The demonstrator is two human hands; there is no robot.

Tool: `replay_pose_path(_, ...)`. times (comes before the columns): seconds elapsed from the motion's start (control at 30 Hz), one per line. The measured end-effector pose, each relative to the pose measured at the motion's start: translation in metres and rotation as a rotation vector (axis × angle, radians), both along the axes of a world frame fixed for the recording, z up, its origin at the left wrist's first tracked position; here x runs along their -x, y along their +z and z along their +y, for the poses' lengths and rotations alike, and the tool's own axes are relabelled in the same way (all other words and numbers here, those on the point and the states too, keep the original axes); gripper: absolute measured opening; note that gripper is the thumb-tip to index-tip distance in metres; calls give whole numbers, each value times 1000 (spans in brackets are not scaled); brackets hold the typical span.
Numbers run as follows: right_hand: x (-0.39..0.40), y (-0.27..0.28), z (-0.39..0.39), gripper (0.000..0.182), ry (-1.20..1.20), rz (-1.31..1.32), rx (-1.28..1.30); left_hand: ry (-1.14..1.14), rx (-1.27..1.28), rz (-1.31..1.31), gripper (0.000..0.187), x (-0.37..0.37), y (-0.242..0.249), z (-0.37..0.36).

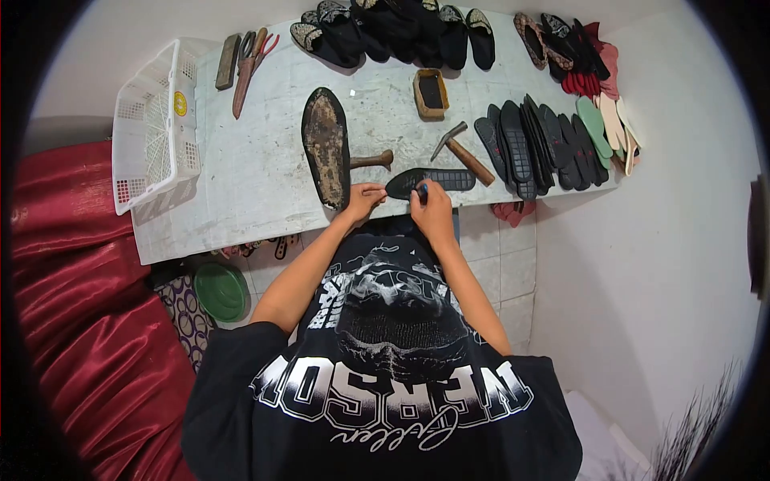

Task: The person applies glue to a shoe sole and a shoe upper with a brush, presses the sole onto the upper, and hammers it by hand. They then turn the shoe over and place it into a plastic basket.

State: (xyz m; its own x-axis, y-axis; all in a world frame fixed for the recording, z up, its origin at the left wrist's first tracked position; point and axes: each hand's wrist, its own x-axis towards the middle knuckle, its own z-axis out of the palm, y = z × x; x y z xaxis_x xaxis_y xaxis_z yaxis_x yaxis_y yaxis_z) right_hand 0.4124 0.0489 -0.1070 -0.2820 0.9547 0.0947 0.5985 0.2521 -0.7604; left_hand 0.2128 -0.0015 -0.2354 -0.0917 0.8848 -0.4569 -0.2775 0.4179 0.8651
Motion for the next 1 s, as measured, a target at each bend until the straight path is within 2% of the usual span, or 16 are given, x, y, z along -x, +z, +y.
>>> replay_pose_path(0.07,-3,4,-1,17,-32,14,25,5,37,-57,21,3,-1,8)
replay_pose_path(0.13,-7,11,-3,15,-54,-29,214,17,95,-48,15,-1,2,12)
replay_pose_path(0.17,-6,13,-6,13,-48,-7,200,18,108,-48,20,-2,3,14)
replay_pose_path(0.27,2,11,-11,13,0,97,158,92,121,-78,17,-6,6,14)
replay_pose_path(0.4,14,4,-13,13,45,111,159,7,99,37,14,-4,-1,16)
replay_pose_path(0.5,4,2,-9,15,-17,89,212,54,28,229,16,-10,3,13)
replay_pose_path(0.6,-18,12,-2,13,-148,45,234,36,39,239,14,-8,1,8)
replay_pose_path(0.67,-38,-5,4,13,-181,24,112,41,49,214,14,-7,-3,-1)
replay_pose_path(0.77,-53,-3,14,13,-217,10,125,20,46,241,16,6,-22,-17)
replay_pose_path(0.8,-51,2,14,13,-214,7,128,-7,30,295,17,13,-27,-24)
replay_pose_path(0.83,-45,9,15,13,-188,13,114,-113,178,309,17,23,-10,-28)
replay_pose_path(0.87,-37,13,15,13,-160,20,98,-107,178,308,17,25,-3,-34)
replay_pose_path(0.93,-15,18,9,15,-60,41,139,-18,83,210,13,27,1,-51)
replay_pose_path(1.0,12,21,2,16,61,99,219,78,33,253,11,25,4,-59)
